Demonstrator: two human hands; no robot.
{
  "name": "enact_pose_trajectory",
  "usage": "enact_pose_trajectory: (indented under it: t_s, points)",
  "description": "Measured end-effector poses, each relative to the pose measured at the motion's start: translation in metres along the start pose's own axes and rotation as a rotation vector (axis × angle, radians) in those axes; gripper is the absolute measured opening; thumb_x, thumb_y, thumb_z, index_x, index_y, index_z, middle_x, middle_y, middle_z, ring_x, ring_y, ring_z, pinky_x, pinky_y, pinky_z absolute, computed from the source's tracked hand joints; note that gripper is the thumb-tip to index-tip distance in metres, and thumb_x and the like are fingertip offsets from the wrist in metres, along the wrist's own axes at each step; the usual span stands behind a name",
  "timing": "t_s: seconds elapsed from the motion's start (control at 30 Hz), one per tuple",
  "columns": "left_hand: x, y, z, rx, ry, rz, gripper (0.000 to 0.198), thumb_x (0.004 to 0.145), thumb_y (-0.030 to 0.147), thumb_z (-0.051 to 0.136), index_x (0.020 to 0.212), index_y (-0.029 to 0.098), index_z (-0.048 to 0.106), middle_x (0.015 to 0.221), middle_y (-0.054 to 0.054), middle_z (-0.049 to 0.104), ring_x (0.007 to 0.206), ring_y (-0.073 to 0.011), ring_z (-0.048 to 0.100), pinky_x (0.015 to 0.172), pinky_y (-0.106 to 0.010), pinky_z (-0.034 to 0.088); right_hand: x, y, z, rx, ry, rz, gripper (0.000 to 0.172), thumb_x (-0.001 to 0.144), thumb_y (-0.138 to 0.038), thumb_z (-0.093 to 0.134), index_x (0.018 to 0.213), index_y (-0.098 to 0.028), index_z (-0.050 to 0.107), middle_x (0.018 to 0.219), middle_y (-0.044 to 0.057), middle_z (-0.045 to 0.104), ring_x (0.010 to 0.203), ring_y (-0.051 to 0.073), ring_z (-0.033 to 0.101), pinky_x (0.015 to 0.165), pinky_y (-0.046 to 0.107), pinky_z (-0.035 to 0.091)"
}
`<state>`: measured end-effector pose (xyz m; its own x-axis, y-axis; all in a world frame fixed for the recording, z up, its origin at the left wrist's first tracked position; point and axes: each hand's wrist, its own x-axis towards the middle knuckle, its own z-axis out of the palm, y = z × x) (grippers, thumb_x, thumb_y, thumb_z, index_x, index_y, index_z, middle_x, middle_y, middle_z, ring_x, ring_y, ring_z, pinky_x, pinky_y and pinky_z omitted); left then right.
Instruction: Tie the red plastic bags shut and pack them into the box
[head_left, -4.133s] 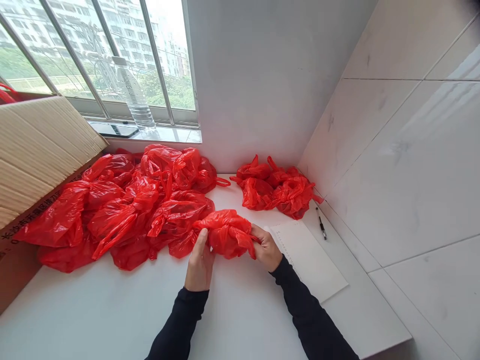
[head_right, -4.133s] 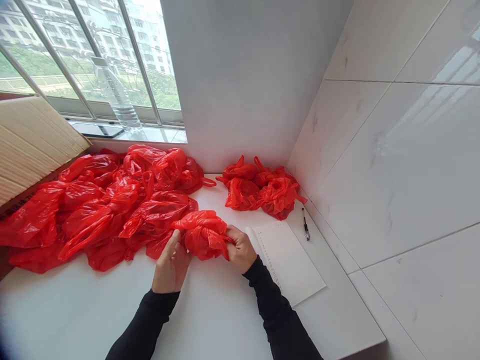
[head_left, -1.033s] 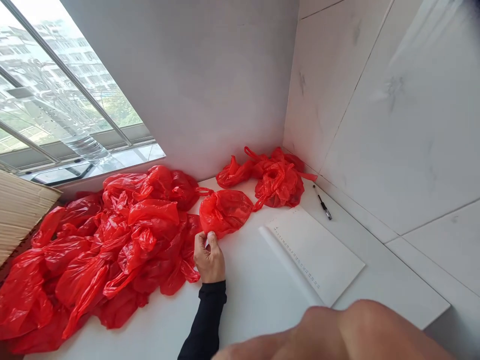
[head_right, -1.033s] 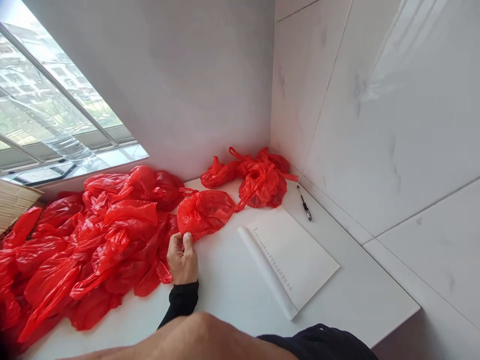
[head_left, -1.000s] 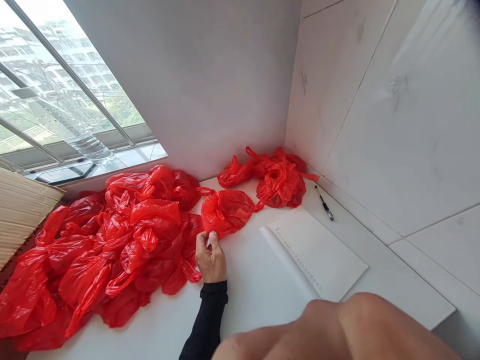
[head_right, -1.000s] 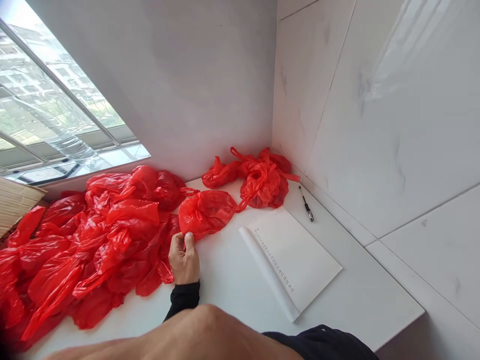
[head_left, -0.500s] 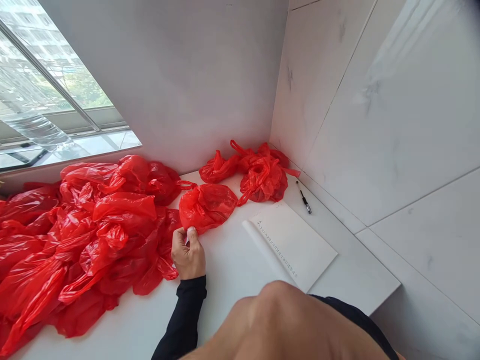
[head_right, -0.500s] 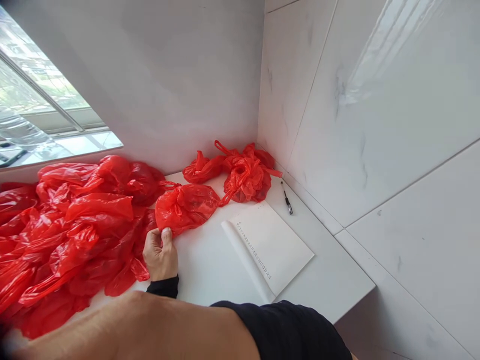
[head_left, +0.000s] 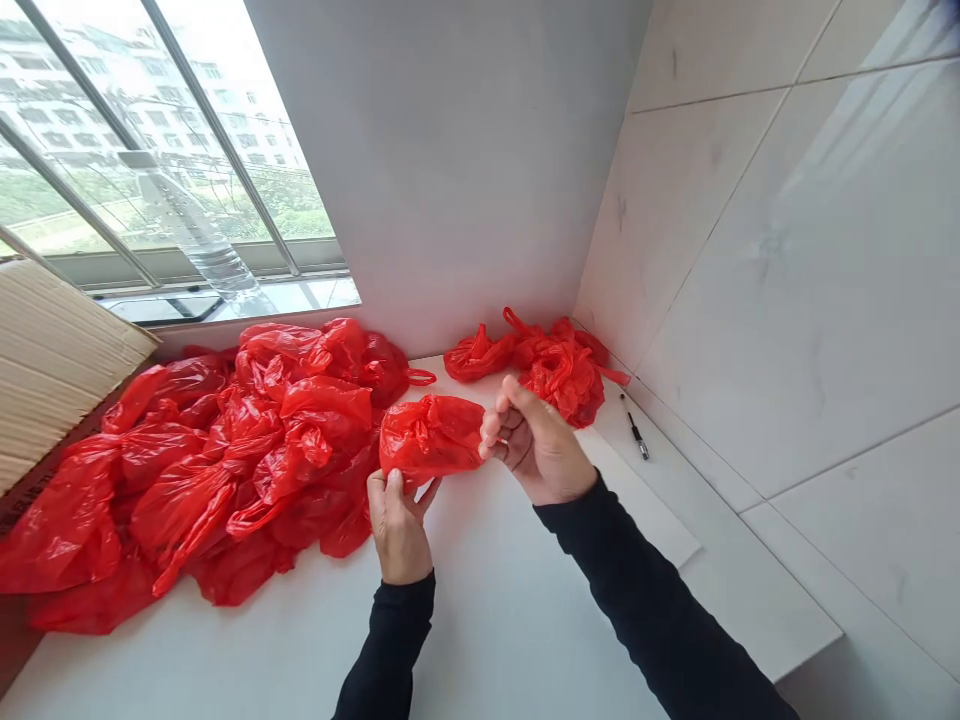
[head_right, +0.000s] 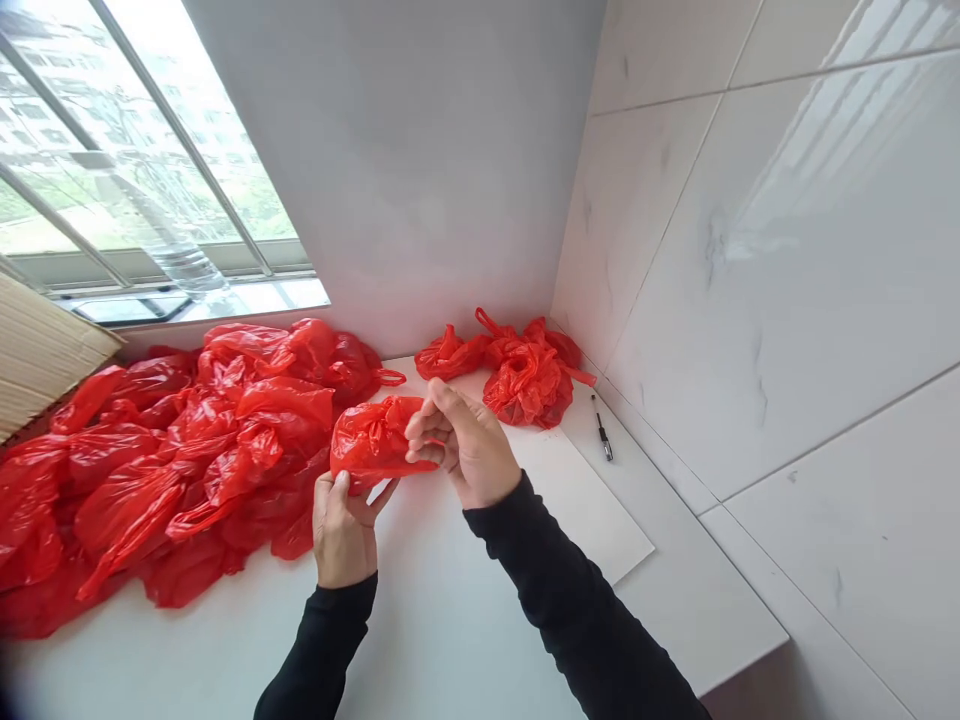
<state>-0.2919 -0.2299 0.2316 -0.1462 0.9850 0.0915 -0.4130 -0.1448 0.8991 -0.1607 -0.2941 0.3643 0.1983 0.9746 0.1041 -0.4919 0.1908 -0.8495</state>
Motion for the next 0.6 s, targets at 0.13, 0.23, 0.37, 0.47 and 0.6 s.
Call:
enact_pose_trajectory:
  t_s: [0.13, 0.23, 0.37, 0.47, 0.6]
  points:
    - [-0.002, 0.007, -0.010, -0.464, 0.013, -0.172, 0.009, 0.086, 0.029, 0.052, 0.082, 0.021, 0.054, 0.102, -0.004, 0.069, 0.097, -0.0209, 0.063, 0.085, -0.042, 0.054, 0.019, 0.085, -0.055, -0.177, 0.327, 0.140, 0.039, 0.072, -0.042, 0.074, 0.101, -0.022, 0.057, 0.085, 0.000, 0.064, 0.068, 0.011, 0.061, 0.054, 0.022, 0.052]
    - [-0.001, 0.010, -0.015, -0.675, -0.015, -0.285, 0.017, 0.083, 0.024, 0.046, 0.089, 0.021, 0.062, 0.101, -0.007, 0.072, 0.101, -0.0239, 0.064, 0.085, -0.042, 0.053, 0.013, 0.124, -0.076, -0.283, 0.415, 0.072, 0.048, 0.072, -0.040, 0.073, 0.112, -0.023, 0.053, 0.098, 0.004, 0.061, 0.081, 0.017, 0.063, 0.056, 0.026, 0.055]
    - [0.001, 0.011, -0.019, -0.730, 0.025, -0.412, 0.034, 0.080, 0.019, 0.041, 0.103, 0.018, 0.067, 0.095, -0.009, 0.074, 0.088, -0.0230, 0.069, 0.073, -0.035, 0.055, 0.009, 0.135, -0.074, -0.390, 0.372, 0.012, 0.057, 0.081, -0.046, 0.065, 0.129, -0.022, 0.045, 0.127, 0.015, 0.055, 0.110, 0.027, 0.061, 0.081, 0.040, 0.058]
    - [0.001, 0.010, -0.018, -0.695, 0.044, -0.468, 0.035, 0.082, 0.017, 0.041, 0.104, 0.015, 0.068, 0.087, -0.007, 0.074, 0.075, -0.0193, 0.069, 0.063, -0.028, 0.053, 0.004, 0.128, -0.065, -0.577, 0.349, -0.122, 0.053, 0.087, -0.048, 0.057, 0.132, -0.022, 0.046, 0.135, 0.016, 0.051, 0.120, 0.027, 0.055, 0.098, 0.046, 0.049]
    - [-0.010, 0.005, -0.009, -0.592, -0.047, -0.467, 0.026, 0.085, 0.028, 0.056, 0.104, 0.014, 0.068, 0.093, -0.007, 0.073, 0.081, -0.0192, 0.068, 0.071, -0.028, 0.054, -0.011, 0.111, -0.052, -0.887, 0.172, -0.372, 0.042, 0.085, -0.046, 0.063, 0.120, -0.025, 0.057, 0.122, 0.008, 0.059, 0.113, 0.025, 0.055, 0.102, 0.045, 0.044]
